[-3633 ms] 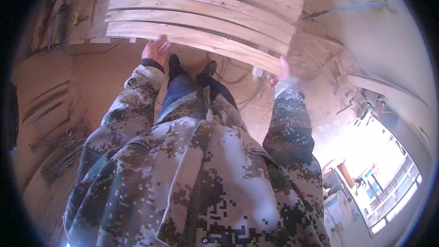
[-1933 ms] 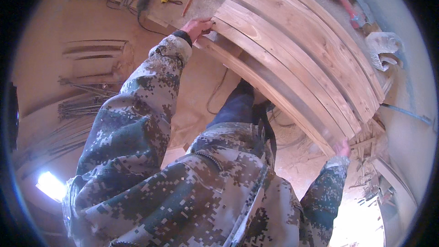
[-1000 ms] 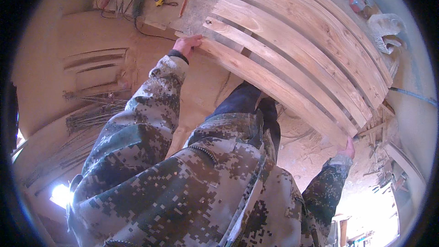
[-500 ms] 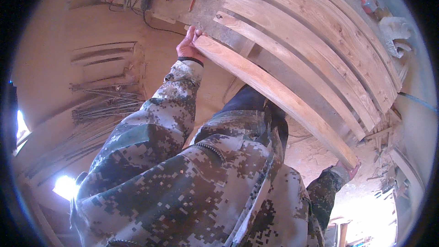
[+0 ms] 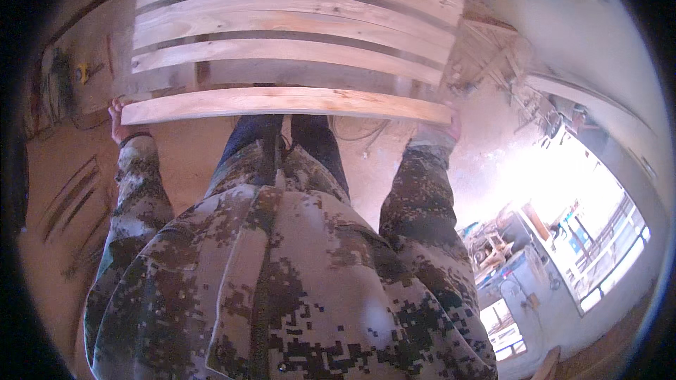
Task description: The person repeatedly picks up wooden planks, aligns them on a workbench, and marks them with a pencil. The person handles each plank individually, adjusting its position before marking it.
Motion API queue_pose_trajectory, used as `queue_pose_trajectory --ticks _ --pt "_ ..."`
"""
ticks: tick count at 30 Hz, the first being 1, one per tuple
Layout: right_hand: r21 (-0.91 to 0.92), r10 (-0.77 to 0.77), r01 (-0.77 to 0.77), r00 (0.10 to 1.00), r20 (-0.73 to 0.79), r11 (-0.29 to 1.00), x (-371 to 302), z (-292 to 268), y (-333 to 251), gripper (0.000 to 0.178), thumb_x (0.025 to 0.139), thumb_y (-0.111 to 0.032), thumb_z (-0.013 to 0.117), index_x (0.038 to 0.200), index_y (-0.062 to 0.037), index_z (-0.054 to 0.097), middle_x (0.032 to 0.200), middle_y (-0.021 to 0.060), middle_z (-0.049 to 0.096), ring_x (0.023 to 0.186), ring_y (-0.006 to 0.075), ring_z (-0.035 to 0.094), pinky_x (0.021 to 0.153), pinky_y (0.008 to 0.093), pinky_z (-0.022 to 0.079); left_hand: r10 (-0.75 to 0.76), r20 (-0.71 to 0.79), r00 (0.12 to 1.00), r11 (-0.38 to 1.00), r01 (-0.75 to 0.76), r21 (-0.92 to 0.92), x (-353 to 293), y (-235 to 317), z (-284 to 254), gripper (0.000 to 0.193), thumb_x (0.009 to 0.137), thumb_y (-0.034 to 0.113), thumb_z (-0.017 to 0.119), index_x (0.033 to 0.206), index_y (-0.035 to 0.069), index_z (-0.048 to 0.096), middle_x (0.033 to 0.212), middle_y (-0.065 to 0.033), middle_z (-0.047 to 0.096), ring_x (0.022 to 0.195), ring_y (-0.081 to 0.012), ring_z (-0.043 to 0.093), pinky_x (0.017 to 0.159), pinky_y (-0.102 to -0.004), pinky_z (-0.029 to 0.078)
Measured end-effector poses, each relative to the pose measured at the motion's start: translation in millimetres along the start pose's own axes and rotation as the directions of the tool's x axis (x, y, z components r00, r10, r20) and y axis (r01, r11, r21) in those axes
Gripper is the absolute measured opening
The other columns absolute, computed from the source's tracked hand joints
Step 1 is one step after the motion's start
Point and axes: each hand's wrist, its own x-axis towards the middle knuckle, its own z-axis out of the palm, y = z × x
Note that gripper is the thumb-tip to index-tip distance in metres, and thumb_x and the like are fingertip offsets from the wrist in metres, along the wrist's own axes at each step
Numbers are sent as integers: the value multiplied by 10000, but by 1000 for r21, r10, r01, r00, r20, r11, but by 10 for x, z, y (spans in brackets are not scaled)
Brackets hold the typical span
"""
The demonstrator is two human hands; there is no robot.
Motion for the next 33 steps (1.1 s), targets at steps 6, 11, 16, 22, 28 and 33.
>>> queue_pose_trajectory --ticks 6,11,16,22,28,33 --pt "106 6 8 991 -132 994 98 -141 147 52 838 -136 567 821 -108 607 815 59 641 827 252 626 809 445 509 -83 -173 981 989 103 107 129 -23 -174 140 935 223 558 913 86 577 770 -11 621 885 -223 600 883 -419 483" --pt "-23 -59 55 973 -223 998 62 -295 298 125 871 -109 539 949 -28 593 895 87 626 861 233 613 812 412 515 -116 -342 932 964 189 188 227 0 -116 193 952 207 502 898 51 602 797 -49 654 941 -272 624 918 -443 477" --pt "-327 -25 -28 987 -156 945 53 -155 220 257 895 -162 544 1090 1 586 1043 126 629 989 260 615 867 417 506 -149 -444 884 827 357 434 323 107 131 248 952 186 481 1054 -14 588 966 -174 656 951 -309 628 888 -387 507" --pt "-777 -147 119 989 35 619 133 34 129 406 884 -229 575 1236 -32 528 1157 134 594 1079 268 581 903 454 480 -219 -226 949 775 310 551 448 130 294 433 923 317 548 1280 74 514 1279 -167 510 1112 -281 542 805 -436 500" --pt "-765 68 -91 996 -62 638 242 -1 104 529 862 -237 635 1324 -45 463 1244 109 526 1179 286 507 898 506 473 32 104 994 241 -108 964 584 43 148 444 924 285 567 1279 20 535 1151 -62 596 1020 -219 574 884 -358 455" --pt "-875 52 -90 996 -74 475 463 -230 47 516 831 -234 689 1278 -38 519 1223 109 535 1162 252 514 836 449 502 123 146 982 286 -176 942 601 34 -18 369 904 247 574 1167 -6 628 1073 -85 660 950 -174 605 834 -315 472"
